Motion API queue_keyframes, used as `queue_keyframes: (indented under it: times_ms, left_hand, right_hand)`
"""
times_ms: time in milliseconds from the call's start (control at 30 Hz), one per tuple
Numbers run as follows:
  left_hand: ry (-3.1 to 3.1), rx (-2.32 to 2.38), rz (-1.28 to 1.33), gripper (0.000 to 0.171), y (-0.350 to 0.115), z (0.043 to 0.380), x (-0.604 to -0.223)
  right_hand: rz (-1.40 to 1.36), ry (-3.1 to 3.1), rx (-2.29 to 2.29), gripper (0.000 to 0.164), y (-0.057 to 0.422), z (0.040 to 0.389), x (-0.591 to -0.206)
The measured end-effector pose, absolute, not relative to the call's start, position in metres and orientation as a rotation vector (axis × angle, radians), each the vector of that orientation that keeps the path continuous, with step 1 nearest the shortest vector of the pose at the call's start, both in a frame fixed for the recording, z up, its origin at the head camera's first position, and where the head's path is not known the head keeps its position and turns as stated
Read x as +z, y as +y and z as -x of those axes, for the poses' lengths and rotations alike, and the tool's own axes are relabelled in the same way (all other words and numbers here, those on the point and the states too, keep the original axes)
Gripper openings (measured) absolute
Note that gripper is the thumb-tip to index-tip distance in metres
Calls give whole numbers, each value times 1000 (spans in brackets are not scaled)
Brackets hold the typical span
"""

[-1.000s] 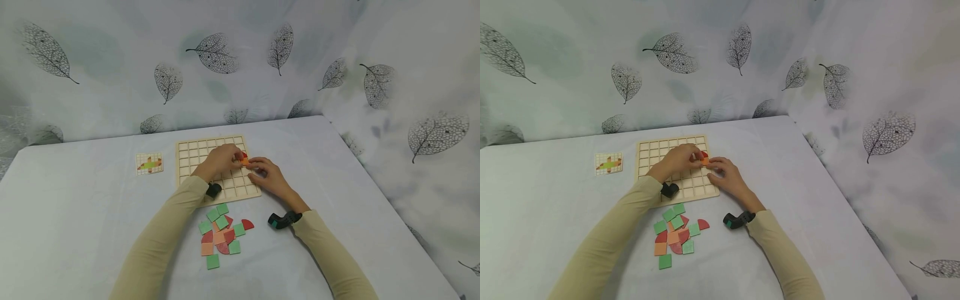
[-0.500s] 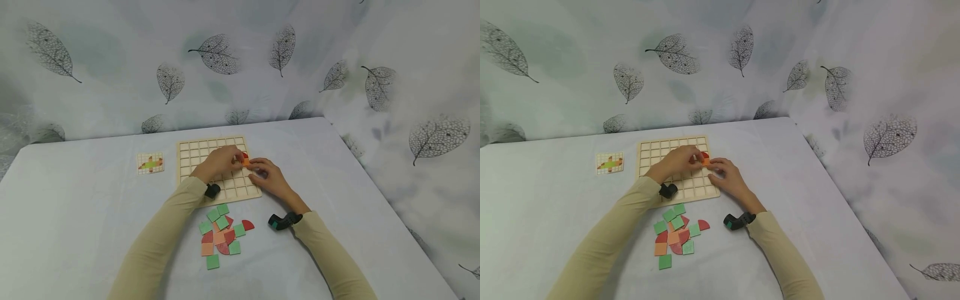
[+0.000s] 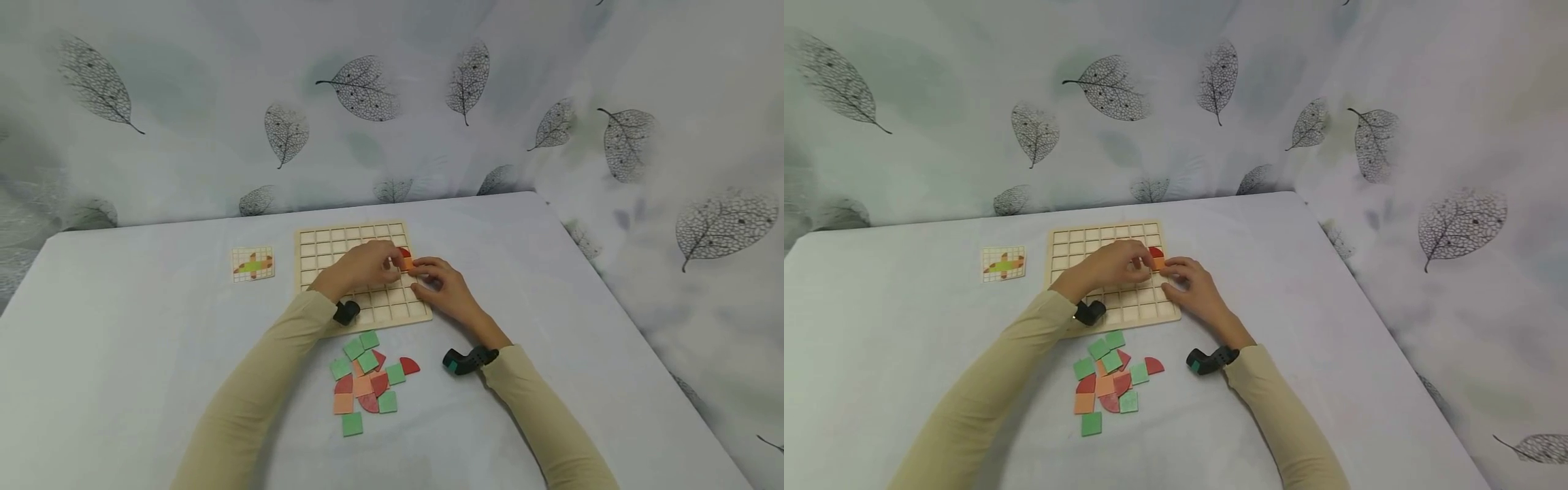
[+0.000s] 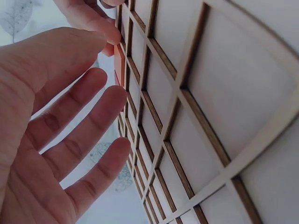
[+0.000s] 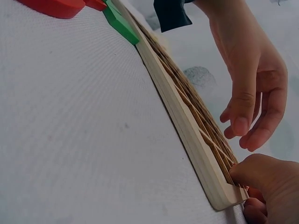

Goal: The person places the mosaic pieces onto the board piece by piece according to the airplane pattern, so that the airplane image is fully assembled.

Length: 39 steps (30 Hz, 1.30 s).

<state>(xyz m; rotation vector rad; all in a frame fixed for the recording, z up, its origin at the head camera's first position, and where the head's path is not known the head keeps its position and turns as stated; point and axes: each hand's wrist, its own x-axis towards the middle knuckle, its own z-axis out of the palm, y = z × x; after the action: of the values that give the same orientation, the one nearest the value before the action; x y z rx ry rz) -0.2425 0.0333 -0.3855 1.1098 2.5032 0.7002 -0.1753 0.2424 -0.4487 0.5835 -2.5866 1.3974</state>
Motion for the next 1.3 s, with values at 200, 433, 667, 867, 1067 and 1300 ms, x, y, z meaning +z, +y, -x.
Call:
queue_keyframes:
  times_ms: [200,433,667,867,1067,1300]
  left_hand:
    - [2507,733,-1152,19,30,235,-385]
    - [2483,757,-1202,16,26,227,-384]
    - [2468,733,-1223,18,27,215,-379]
    - [2415,739,-1263,19,29,203,-378]
    - [2375,735,-1307,18,32,189,-375]
    - [2334,730,-1351,16,33,178,-376]
  right_hand:
    - [-593,-2591,1378,29,244,176,-450]
    - [-583,-2622,1337,29,245,177,-449]
    - [-600,-2607,1327,28,244,176,-448]
    - [-616,-2599,1313,29,243,175,-448]
    - [-601,-2609,1315,30,245,177,-449]
    - [-565,-2638,1343,29,245,177,-449]
